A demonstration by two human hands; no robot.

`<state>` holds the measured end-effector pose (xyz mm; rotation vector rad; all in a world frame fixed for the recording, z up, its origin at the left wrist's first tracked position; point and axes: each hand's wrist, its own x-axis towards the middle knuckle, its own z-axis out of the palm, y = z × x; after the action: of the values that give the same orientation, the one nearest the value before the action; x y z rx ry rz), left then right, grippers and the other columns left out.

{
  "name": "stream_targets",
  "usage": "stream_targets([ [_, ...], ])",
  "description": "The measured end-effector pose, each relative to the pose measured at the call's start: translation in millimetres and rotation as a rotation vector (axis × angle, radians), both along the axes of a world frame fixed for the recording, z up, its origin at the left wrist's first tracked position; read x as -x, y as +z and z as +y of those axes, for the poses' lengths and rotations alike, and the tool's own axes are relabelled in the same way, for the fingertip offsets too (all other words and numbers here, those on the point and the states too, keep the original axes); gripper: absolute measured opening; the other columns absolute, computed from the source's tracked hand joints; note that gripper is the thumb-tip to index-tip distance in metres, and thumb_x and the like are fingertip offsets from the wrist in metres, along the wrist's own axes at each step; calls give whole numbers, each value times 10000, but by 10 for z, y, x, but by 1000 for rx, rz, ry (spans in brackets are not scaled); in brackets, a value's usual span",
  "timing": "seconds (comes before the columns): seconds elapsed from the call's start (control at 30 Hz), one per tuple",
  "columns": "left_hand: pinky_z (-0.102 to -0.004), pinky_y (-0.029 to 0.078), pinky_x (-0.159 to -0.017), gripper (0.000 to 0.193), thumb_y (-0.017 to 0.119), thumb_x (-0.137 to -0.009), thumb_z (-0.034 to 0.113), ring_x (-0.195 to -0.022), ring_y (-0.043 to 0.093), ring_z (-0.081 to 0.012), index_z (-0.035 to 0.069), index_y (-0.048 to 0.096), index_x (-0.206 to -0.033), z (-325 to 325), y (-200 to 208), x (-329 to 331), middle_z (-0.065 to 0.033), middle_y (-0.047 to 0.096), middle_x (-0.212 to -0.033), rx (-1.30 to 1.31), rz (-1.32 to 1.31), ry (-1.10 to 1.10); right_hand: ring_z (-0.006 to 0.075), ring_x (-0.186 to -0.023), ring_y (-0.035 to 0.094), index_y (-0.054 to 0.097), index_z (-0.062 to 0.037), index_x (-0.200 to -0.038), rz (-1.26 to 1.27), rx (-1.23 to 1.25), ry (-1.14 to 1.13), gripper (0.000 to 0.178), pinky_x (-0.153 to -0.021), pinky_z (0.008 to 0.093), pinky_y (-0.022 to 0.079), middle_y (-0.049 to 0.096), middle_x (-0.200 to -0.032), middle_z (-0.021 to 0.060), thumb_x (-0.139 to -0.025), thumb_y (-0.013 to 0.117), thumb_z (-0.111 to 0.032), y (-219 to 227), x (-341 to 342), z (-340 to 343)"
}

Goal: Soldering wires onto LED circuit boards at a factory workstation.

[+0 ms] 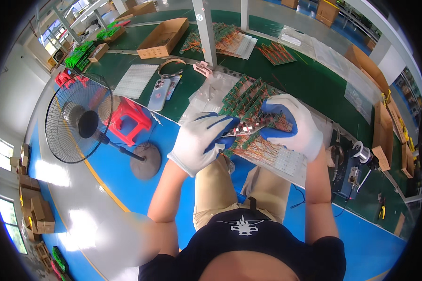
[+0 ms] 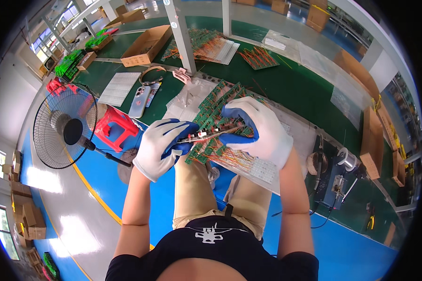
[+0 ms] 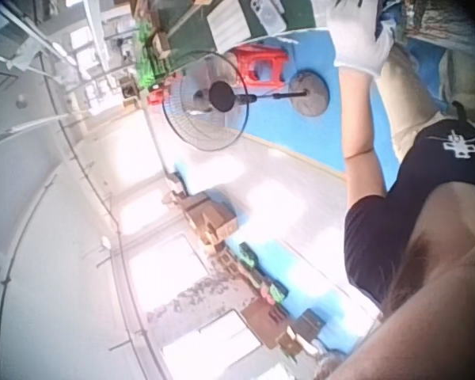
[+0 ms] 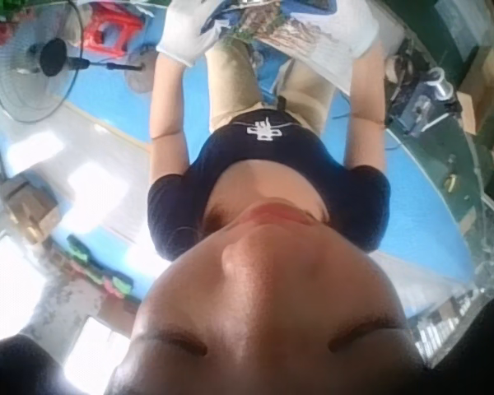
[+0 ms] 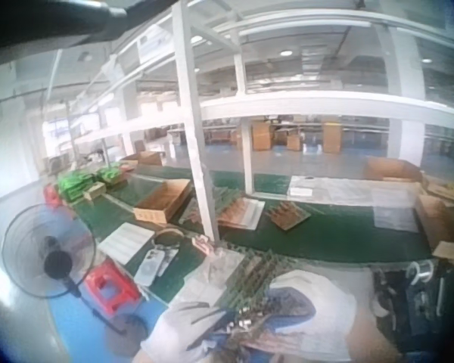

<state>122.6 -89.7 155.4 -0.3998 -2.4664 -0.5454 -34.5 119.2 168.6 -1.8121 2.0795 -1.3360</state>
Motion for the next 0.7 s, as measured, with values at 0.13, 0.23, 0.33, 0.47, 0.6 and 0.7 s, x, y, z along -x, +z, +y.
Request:
stream_targets([
  [0.13, -420, 463, -853, 543, 704, -559, 131, -908, 601, -307, 50, 594, -1085, 205, 145, -134, -114, 619, -1021, 229, 43, 111, 312, -1101, 521, 477, -63, -1275, -12, 191, 35, 751, -894, 346, 438, 508, -1213, 160, -608, 804, -172, -80, -110, -1],
  [0.23, -425, 465, -852, 565, 706, -543, 130, -911, 598, -322, 44, 587, -1088, 206, 79, -155, -121, 615, -1043, 214, 53, 83, 322, -1056, 543, 480, -67, -1276, 338, 69, 98, 675, -853, 373, 457, 512, -1237, 159, -669, 739, -210, -37, -134, -75],
  [0.33, -436, 469, -842, 557, 702, -554, 160, -904, 593, -347, 29, 575, -1081, 163, -47, -98, -145, 613, -1027, 176, 70, 54, 327, -997, 571, 488, -70, -1263, 333, 85, 156, 693, -820, 384, 471, 552, -1182, 153, -635, 751, -197, -117, -212, -141],
  [0.47, -405, 483, -759, 309, 606, -801, 205, -836, 605, -359, -1, 572, -1029, 167, -293, -15, -166, 628, -922, 27, 93, 36, 325, -919, 605, 497, -39, -1225, 306, 56, 131, 695, -783, 387, 487, 611, -1050, 147, -590, 762, -140, -282, -133, -177],
  [0.6, -392, 479, -673, 296, 546, -791, 82, -784, 593, -387, 9, 528, -1078, 243, -554, 54, -217, 606, -880, -524, -191, 95, 314, -820, 611, 524, -32, -1133, 392, -24, 44, 497, -708, 391, 492, 620, -935, 138, -689, 700, -172, -368, -124, -253],
  [0.7, -433, 472, -672, 267, 522, -803, 81, -787, 568, -435, -7, 541, -1054, 267, -673, 150, -252, 596, -841, -577, -274, 300, 310, -765, 611, 530, -30, -1041, 372, -58, -42, 374, -648, 393, 488, 613, -861, 136, -724, 670, -170, -580, -21, -394],
])
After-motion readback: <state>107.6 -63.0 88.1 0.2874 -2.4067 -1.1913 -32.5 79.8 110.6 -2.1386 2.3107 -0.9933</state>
